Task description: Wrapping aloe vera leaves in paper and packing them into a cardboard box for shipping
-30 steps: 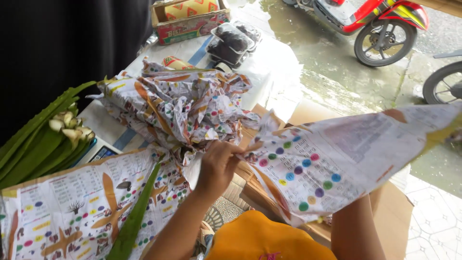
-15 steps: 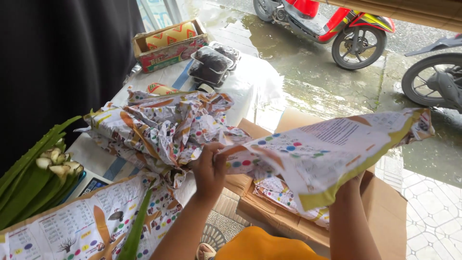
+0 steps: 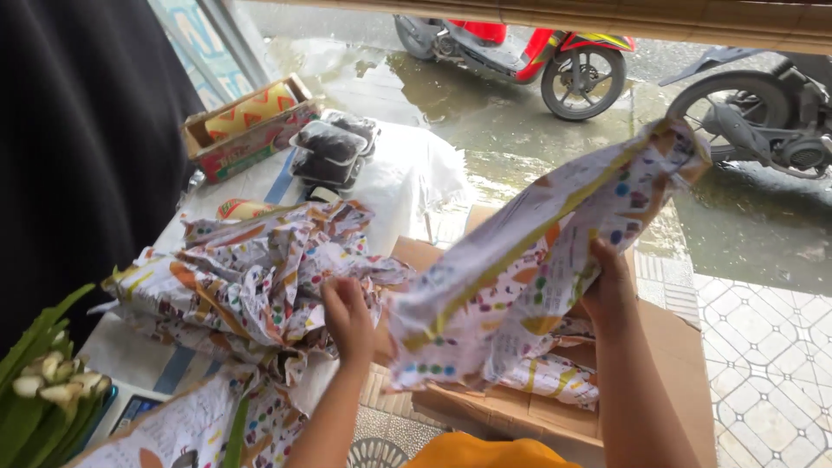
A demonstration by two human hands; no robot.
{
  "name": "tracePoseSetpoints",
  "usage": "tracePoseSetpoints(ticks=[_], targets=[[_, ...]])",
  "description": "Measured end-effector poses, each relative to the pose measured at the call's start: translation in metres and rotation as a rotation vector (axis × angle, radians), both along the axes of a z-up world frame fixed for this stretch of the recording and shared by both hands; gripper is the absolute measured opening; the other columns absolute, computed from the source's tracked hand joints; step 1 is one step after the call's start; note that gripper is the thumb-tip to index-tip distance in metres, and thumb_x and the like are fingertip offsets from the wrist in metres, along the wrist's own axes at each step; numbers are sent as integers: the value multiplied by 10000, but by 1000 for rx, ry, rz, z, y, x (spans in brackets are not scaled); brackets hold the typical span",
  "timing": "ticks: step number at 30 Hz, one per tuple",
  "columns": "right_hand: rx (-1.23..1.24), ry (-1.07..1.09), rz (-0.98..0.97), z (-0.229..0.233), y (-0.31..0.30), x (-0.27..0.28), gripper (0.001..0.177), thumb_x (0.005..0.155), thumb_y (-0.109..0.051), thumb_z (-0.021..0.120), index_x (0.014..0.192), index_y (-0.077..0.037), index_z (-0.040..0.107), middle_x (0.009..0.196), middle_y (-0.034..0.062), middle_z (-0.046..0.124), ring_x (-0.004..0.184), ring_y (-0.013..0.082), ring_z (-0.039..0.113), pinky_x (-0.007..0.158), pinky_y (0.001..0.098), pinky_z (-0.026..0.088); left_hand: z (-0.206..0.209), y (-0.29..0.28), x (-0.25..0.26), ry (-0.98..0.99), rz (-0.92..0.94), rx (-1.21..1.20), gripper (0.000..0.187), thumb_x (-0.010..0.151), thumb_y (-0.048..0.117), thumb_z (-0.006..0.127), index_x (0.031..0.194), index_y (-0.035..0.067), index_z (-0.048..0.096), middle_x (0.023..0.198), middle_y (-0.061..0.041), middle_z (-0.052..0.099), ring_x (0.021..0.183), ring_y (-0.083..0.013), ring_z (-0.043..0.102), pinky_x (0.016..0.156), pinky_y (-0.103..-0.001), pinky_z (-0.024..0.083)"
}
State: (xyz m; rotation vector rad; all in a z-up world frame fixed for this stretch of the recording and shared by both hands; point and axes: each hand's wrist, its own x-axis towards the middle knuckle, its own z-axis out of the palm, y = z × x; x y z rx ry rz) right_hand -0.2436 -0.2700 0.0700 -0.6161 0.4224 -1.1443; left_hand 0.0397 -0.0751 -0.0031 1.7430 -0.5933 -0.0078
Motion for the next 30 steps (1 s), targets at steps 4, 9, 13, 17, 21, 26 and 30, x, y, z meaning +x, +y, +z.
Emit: tracePoseSetpoints(ticks=[4, 9, 13, 17, 21, 26, 30], targets=[[-240, 217, 124, -27, -18, -14, 517, 840, -164, 717, 1302, -96, 495, 1179, 122, 619, 1124, 336, 633, 979, 498, 583, -21, 14, -62, -408, -464, -293, 224, 1037, 103, 448, 926, 33, 629, 873, -154, 679, 829, -312, 679, 762, -414, 536], [-345, 512, 94, -32, 0, 23, 694, 594, 85, 880, 1218, -33, 601, 1046, 137, 724, 973, 300, 724, 859, 459, 602, 48, -28, -122, 183, -936, -183, 399, 1099, 400, 406, 1129, 75, 635, 945, -109, 636, 940, -226, 622, 917, -361, 488], [-421, 633, 292, -18, 33, 49, 884, 456, 133, 902, 1275, -78, 648, 1056, 136, 756, 1019, 286, 703, 891, 480, 596, 15, -62, -110, 979, -710, -86, 656, 986, 694, 445, 1410, 202, 540, 1312, -13, 640, 1134, -227, 628, 923, -374, 477], [-918, 885, 519, -3, 58, 68, 806, 514, -205, 987, 1249, -108, 672, 1049, 182, 780, 1017, 407, 715, 922, 549, 544, 17, -54, -102, 1008, -727, -71, 682, 985, 716, 416, 1427, 209, 530, 1328, -34, 628, 1153, -266, 616, 920, -402, 483], [-1049, 1075, 751, -11, 61, 80, 799, 571, -343, 946, 1253, -98, 609, 1046, 239, 729, 1027, 542, 658, 903, 633, 518, 9, -28, -102, 1060, -760, -42, 716, 984, 744, 380, 1449, 217, 516, 1349, -61, 611, 1178, -318, 600, 916, -439, 492], [-992, 1079, 620, 27, 86, 77, 784, 724, -285, 833, 1428, -135, 521, 1149, 227, 644, 1090, 491, 638, 947, 586, 491, 6, -16, -102, 1111, -774, -46, 750, 983, 773, 344, 1470, 224, 503, 1370, -88, 595, 1203, -369, 585, 912, -476, 501], [-1433, 1562, 447, 14, 98, 71, 721, 952, -569, 556, 1555, -194, 431, 1223, 115, 651, 1257, 367, 541, 1002, 553, 439, 7, -13, -108, 1149, -792, -43, 785, 982, 801, 307, 1492, 232, 490, 1392, -115, 579, 1228, -420, 570, 908, -512, 510]])
